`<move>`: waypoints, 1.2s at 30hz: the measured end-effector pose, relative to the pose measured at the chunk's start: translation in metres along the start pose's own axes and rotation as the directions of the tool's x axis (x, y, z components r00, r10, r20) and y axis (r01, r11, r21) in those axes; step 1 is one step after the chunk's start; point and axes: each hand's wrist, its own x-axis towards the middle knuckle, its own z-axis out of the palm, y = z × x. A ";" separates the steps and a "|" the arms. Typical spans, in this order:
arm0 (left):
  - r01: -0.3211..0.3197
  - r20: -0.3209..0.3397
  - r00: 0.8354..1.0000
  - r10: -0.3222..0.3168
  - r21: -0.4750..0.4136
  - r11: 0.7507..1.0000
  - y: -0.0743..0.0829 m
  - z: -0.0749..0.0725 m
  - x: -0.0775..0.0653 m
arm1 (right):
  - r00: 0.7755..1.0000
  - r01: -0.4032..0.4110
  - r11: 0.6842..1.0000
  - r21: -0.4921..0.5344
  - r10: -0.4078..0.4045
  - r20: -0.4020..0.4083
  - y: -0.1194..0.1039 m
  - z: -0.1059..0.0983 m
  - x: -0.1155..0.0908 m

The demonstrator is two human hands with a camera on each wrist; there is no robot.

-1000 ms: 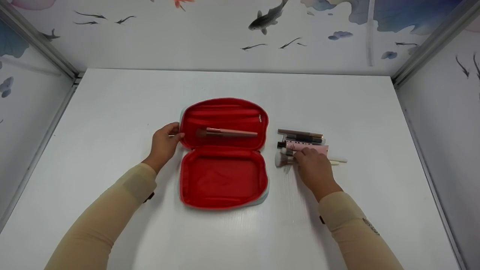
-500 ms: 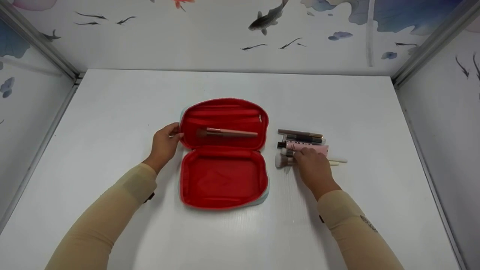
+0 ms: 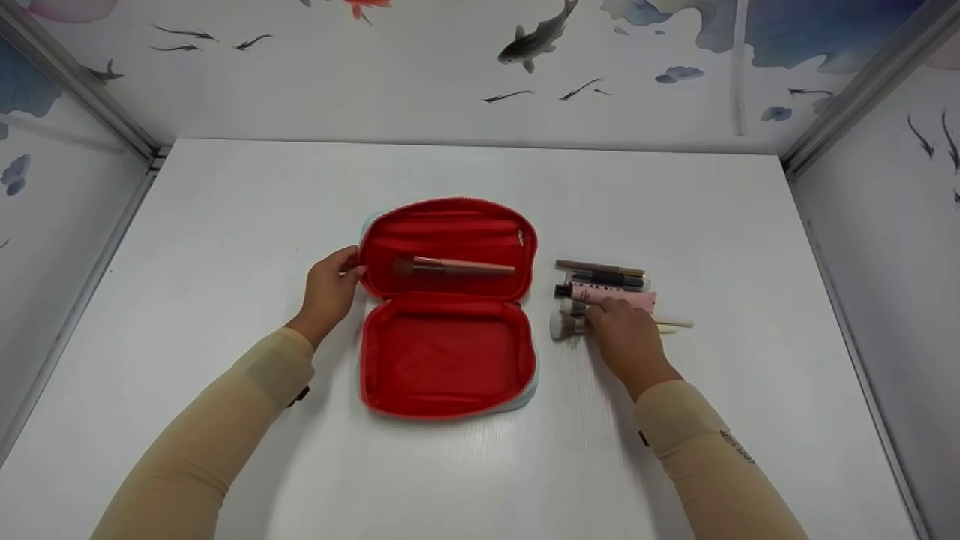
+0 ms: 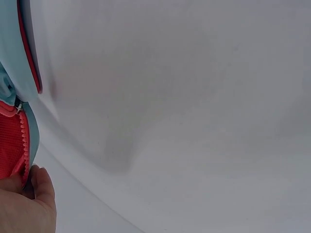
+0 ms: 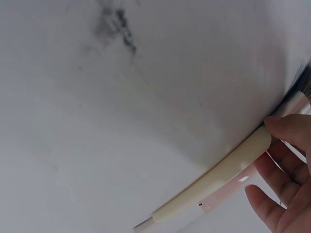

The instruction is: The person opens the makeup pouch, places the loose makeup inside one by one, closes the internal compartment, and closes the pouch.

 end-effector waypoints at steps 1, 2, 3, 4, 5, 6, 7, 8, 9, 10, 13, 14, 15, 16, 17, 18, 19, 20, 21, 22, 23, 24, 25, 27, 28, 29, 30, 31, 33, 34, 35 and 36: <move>-0.002 -0.002 1.000 0.002 0.002 1.000 0.000 0.000 0.000 | 1.000 0.005 1.000 -0.002 -0.005 0.001 0.000 0.000 0.000; -0.003 -0.002 1.000 0.003 0.001 1.000 0.000 0.000 0.000 | 1.000 0.011 1.000 -0.004 -0.011 0.000 0.001 0.000 0.000; -0.008 -0.004 1.000 0.008 0.000 1.000 0.000 0.000 0.000 | 1.000 0.016 1.000 -0.004 -0.016 -0.001 0.001 0.001 0.000; -0.015 -0.005 1.000 0.015 -0.005 1.000 -0.001 0.000 -0.001 | 1.000 0.020 1.000 -0.004 -0.020 -0.003 0.002 0.001 0.000; -0.021 -0.007 1.000 0.021 -0.011 1.000 -0.001 0.000 -0.001 | 1.000 0.025 1.000 -0.003 -0.025 -0.005 0.003 0.002 0.000; -0.024 -0.008 1.000 0.024 -0.018 1.000 -0.001 0.000 -0.001 | 1.000 0.028 1.000 -0.003 -0.028 -0.002 0.003 0.002 0.000; -0.027 -0.008 1.000 0.027 -0.024 0.999 0.000 0.000 -0.002 | 1.000 0.027 1.000 -0.003 -0.027 0.002 0.003 0.002 0.000; -0.028 -0.008 1.000 0.028 -0.033 0.999 0.000 -0.001 -0.002 | 1.000 0.025 1.000 -0.002 -0.025 0.009 0.003 0.002 0.000; -0.027 -0.007 1.000 0.027 -0.038 0.999 0.000 0.000 -0.002 | 1.000 0.022 1.000 0.000 -0.022 0.013 0.003 0.001 -0.001; -0.025 -0.005 1.000 0.024 -0.044 0.999 0.000 0.000 -0.002 | 1.000 0.021 1.000 0.004 -0.021 0.017 0.003 0.001 -0.001; -0.008 0.005 1.000 0.008 -0.049 0.999 0.000 0.000 -0.002 | 0.999 0.006 1.000 0.022 -0.007 0.035 0.002 -0.001 -0.003; -0.003 0.010 1.000 0.004 -0.053 0.999 0.000 0.000 -0.001 | 0.999 0.001 1.000 0.032 -0.002 0.036 0.002 -0.002 -0.004; -0.001 0.014 1.000 0.002 -0.054 0.999 0.000 0.000 -0.001 | 0.999 -0.002 0.999 0.040 0.000 0.033 0.002 -0.003 -0.004; 0.000 0.016 1.000 0.001 -0.055 0.998 0.000 0.000 -0.001 | 0.999 -0.008 0.999 0.047 0.007 0.035 0.002 -0.004 -0.005; 0.001 0.016 1.000 0.000 -0.054 0.999 0.000 0.000 -0.001 | 0.999 -0.017 0.998 0.056 0.015 0.035 0.001 -0.006 -0.005; 0.002 0.016 1.000 -0.001 -0.056 0.998 0.000 0.000 -0.001 | 0.999 -0.021 0.998 0.062 0.019 0.027 0.000 -0.008 -0.005; 0.001 0.014 1.000 0.000 -0.056 0.998 0.001 -0.001 -0.001 | 1.000 -0.021 0.998 0.065 0.020 0.016 0.000 -0.010 -0.004; 0.000 0.011 1.000 0.001 -0.057 0.998 0.001 -0.001 -0.001 | 1.000 -0.018 0.997 0.070 0.018 0.000 -0.001 -0.012 -0.004; -0.001 0.008 1.000 0.002 -0.058 0.998 0.001 -0.001 -0.001 | 1.000 -0.011 0.997 0.073 0.012 -0.021 -0.002 -0.014 -0.003; -0.001 0.004 1.000 0.002 -0.057 0.998 0.001 -0.002 -0.001 | 0.999 -0.006 0.997 0.077 0.009 -0.044 -0.003 -0.016 -0.003; -0.002 0.001 1.000 0.002 -0.059 0.998 0.001 -0.002 -0.001 | 0.997 0.004 0.997 0.080 0.001 -0.074 -0.003 -0.019 -0.002; -0.004 0.000 1.000 0.004 -0.059 0.998 0.002 -0.002 -0.001 | 0.994 0.015 0.997 0.082 -0.006 -0.105 -0.005 -0.021 -0.002; -0.003 -0.001 1.000 0.003 -0.060 0.998 0.002 -0.002 -0.001 | 0.991 0.025 0.996 0.087 -0.013 -0.133 -0.006 -0.023 0.000; -0.001 0.000 1.000 0.001 -0.061 0.998 0.002 -0.001 -0.001 | 0.983 0.039 0.994 0.100 -0.021 -0.181 -0.009 -0.029 0.003; 0.000 0.001 1.000 0.000 -0.062 0.998 0.002 -0.001 -0.001 | 0.980 0.045 0.993 0.105 -0.023 -0.198 -0.011 -0.032 0.005; 0.001 0.002 1.000 -0.001 -0.063 0.998 0.002 -0.001 -0.001 | 0.977 0.050 0.993 0.111 -0.025 -0.212 -0.014 -0.035 0.007; 0.002 0.004 1.000 -0.001 -0.062 0.998 0.002 -0.001 -0.001 | 0.975 0.051 0.991 0.120 -0.024 -0.220 -0.016 -0.039 0.009; 0.003 0.005 1.000 -0.002 -0.062 0.998 0.001 0.000 -0.001 | 0.975 0.052 0.991 0.126 -0.023 -0.222 -0.019 -0.043 0.012; 0.002 0.005 1.000 -0.002 -0.057 0.998 0.001 0.000 -0.001 | 0.974 0.057 0.988 0.141 -0.024 -0.223 -0.025 -0.050 0.015; 0.002 0.005 1.000 -0.002 -0.055 0.998 0.001 0.000 -0.001 | 0.974 0.059 0.987 0.148 -0.025 -0.223 -0.028 -0.054 0.017; 0.001 0.004 1.000 -0.001 -0.052 0.999 0.000 0.000 -0.001 | 0.974 0.065 0.986 0.156 -0.028 -0.226 -0.031 -0.057 0.020; -0.002 0.004 1.000 0.002 -0.049 0.999 0.000 0.000 -0.001 | 0.973 0.072 0.984 0.163 -0.033 -0.230 -0.035 -0.060 0.022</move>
